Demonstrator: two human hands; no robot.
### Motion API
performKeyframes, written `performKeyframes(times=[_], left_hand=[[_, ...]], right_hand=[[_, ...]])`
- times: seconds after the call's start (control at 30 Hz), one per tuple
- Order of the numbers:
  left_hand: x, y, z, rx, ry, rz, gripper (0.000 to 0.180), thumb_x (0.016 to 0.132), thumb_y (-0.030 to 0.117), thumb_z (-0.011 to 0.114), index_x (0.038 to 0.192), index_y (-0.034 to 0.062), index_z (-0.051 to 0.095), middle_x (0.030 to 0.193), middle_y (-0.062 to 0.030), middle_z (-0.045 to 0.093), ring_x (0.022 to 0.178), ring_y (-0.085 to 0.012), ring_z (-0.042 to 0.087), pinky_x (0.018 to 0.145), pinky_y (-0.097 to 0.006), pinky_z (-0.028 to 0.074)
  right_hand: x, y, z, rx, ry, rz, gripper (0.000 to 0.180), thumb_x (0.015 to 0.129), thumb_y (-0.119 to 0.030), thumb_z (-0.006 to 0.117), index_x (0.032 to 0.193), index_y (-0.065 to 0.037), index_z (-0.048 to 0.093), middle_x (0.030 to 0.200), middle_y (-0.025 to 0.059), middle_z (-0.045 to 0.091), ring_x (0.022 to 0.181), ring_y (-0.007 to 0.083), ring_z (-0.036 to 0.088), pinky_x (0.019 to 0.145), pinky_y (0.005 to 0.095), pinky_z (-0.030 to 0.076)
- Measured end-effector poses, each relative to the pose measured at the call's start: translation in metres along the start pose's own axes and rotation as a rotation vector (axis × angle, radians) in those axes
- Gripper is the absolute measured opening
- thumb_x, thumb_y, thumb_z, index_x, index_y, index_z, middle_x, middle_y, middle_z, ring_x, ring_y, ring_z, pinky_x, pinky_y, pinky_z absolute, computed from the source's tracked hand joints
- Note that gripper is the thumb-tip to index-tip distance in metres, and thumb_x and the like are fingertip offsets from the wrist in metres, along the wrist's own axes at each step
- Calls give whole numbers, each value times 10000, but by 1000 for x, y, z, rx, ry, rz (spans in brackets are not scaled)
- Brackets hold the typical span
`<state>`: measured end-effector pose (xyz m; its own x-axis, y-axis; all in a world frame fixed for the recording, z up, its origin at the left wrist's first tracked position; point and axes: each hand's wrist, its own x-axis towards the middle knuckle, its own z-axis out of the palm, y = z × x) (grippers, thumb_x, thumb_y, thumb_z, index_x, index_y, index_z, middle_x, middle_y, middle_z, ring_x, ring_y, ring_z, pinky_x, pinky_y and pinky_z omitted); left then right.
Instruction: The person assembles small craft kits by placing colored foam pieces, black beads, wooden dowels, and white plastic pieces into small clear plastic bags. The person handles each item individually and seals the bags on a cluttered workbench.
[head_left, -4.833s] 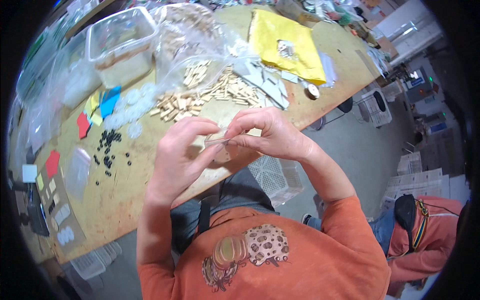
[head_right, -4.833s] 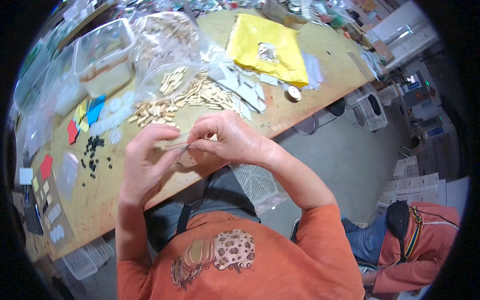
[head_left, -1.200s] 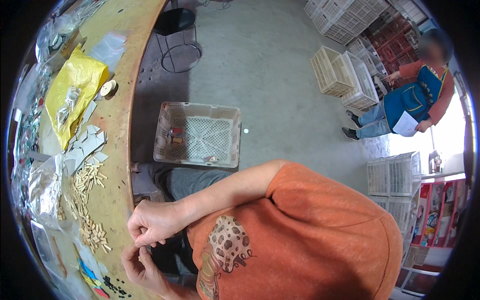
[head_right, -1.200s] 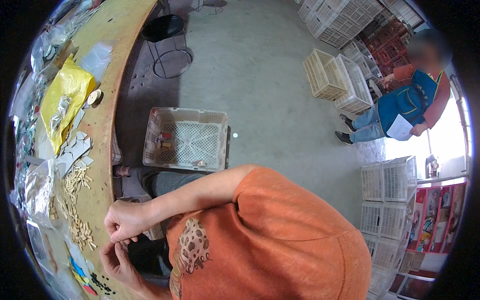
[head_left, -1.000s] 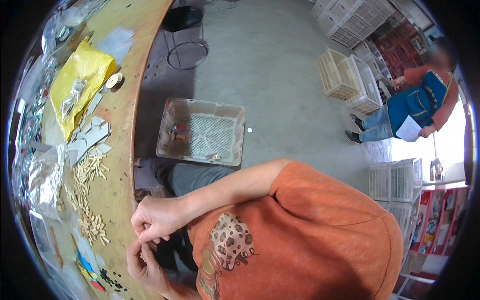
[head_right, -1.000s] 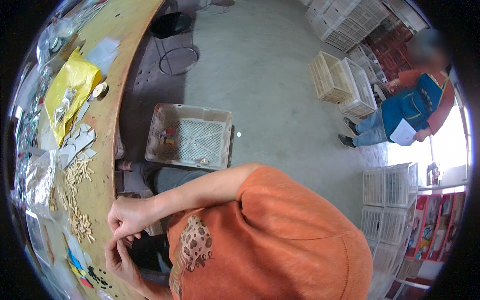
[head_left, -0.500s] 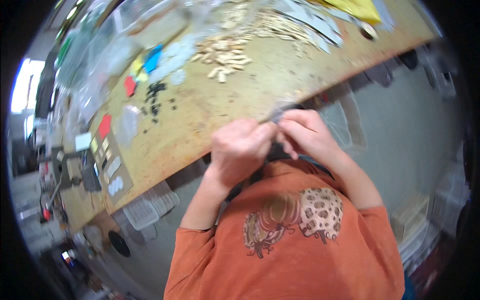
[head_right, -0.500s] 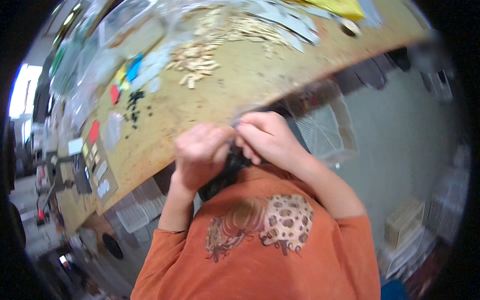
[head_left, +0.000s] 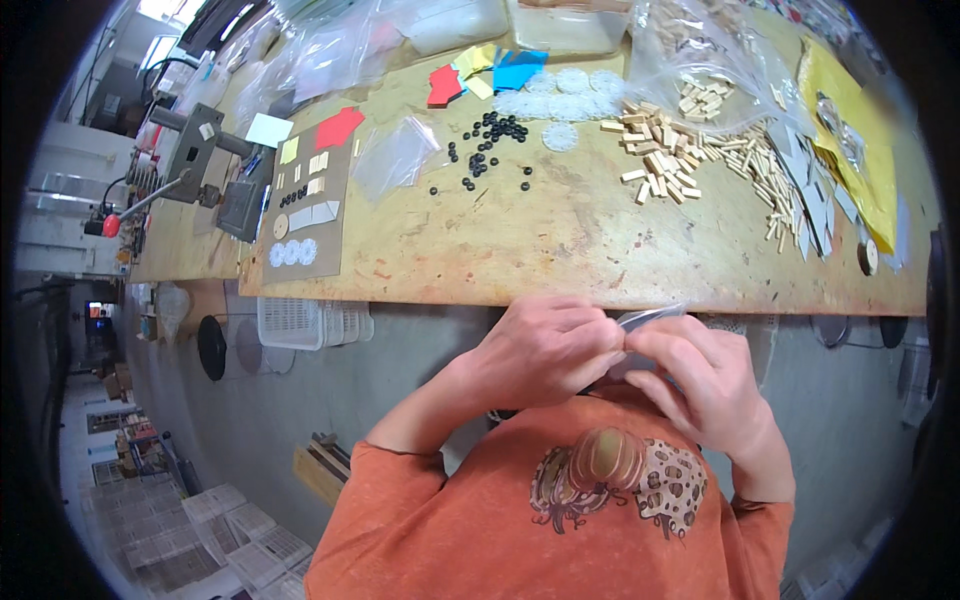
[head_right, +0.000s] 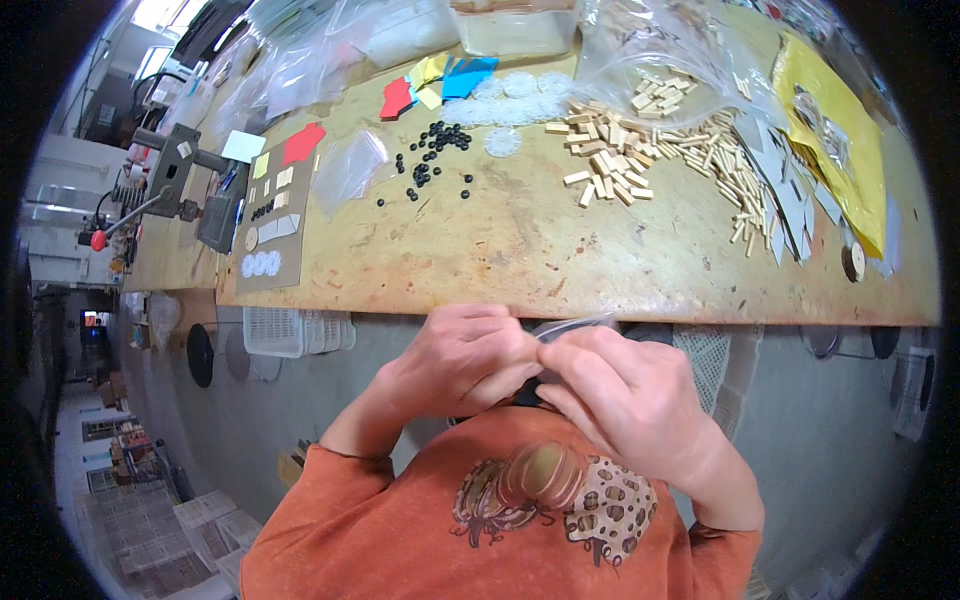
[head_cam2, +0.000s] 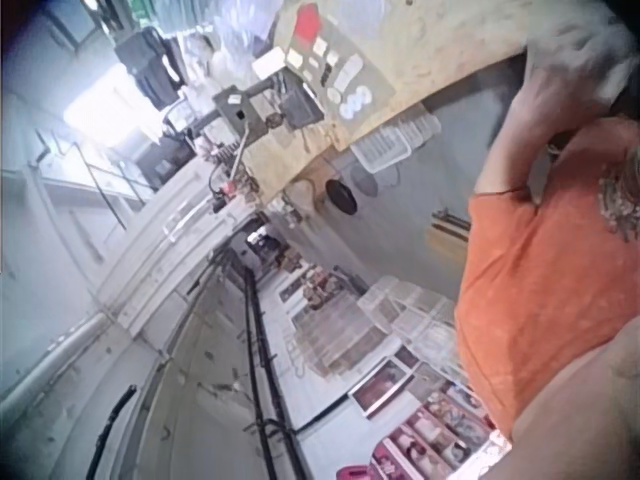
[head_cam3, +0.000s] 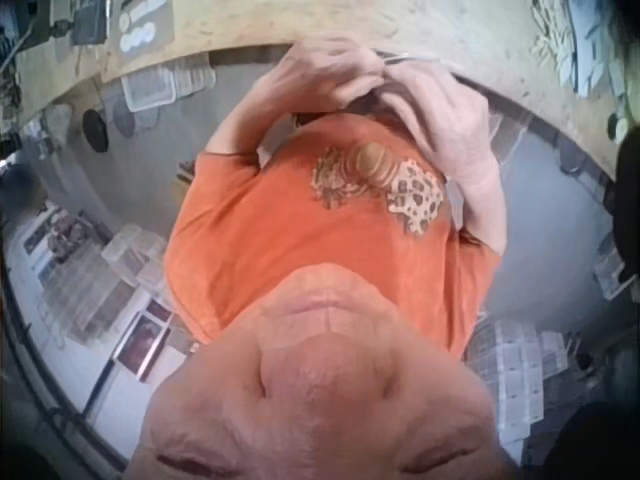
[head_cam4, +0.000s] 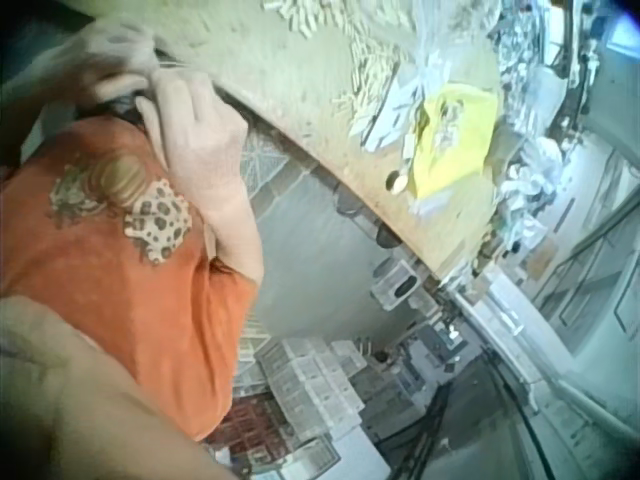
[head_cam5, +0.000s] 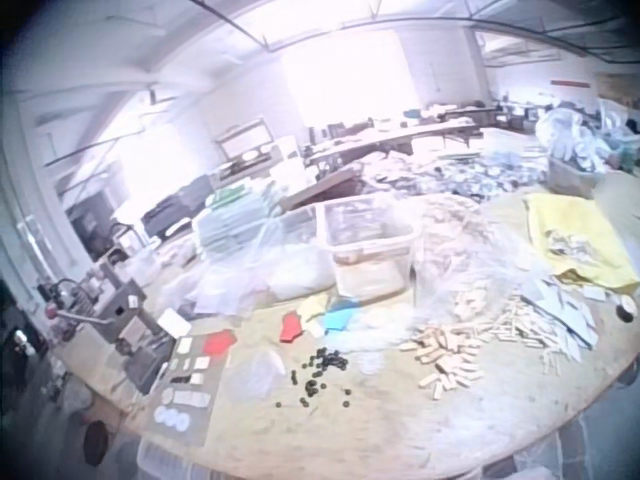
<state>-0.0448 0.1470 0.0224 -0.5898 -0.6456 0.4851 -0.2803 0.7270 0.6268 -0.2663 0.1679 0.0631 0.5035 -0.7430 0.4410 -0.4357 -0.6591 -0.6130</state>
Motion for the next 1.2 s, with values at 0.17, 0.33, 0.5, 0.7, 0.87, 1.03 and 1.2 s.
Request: performKeyframes(times=[0.17,0.33,0.5,0.7,0.87,1.03,1.2], left_hand=[[-8,6,-35,-99,-95,-142,112,852,24,722,954,51,685,820,-60,647,681,-195,615,613,-322,499],[-26,-47,-83,220,218,-608,225,880,-5,675,1103,19,681,964,-116,673,788,-208,666,703,-321,530],[-33,-114,-101,595,261,-678,182,867,2,664,1049,-4,666,945,-177,667,809,-306,679,751,-394,549],[16,-139,-73,587,221,-493,211,866,-1,681,1077,-3,683,920,-166,675,791,-300,683,742,-385,550],[38,-161,-76,703,272,-497,283,936,197,676,1169,35,674,1017,-171,675,904,-329,690,781,-415,546],[58,-150,-60,962,44,-575,442,942,435,661,1197,76,626,1170,-162,617,965,-374,678,780,-470,548],[50,-165,-60,950,3,-475,301,963,361,662,1058,82,599,1027,-138,627,890,-368,669,699,-487,540]], right_hand=[[9,23,-1,74,-222,4,200,798,-64,711,997,-79,703,897,85,653,800,295,667,670,386,550],[20,51,12,208,-307,4,241,827,-47,689,1052,-119,736,909,88,636,881,300,646,764,412,542],[39,73,30,230,-231,-38,316,867,-38,671,1152,-156,738,857,92,600,830,301,615,771,395,526],[30,99,53,373,-120,30,337,867,-1,648,1149,-162,739,838,103,600,817,306,618,768,392,529],[27,100,55,397,-69,27,338,819,35,657,1103,-133,731,840,112,607,817,318,618,760,401,529],[26,103,55,390,-67,55,311,788,49,652,1058,-87,723,836,126,611,823,335,618,752,412,528],[25,103,56,386,-71,56,322,775,63,638,1053,-78,722,841,132,618,827,344,620,746,418,527]])
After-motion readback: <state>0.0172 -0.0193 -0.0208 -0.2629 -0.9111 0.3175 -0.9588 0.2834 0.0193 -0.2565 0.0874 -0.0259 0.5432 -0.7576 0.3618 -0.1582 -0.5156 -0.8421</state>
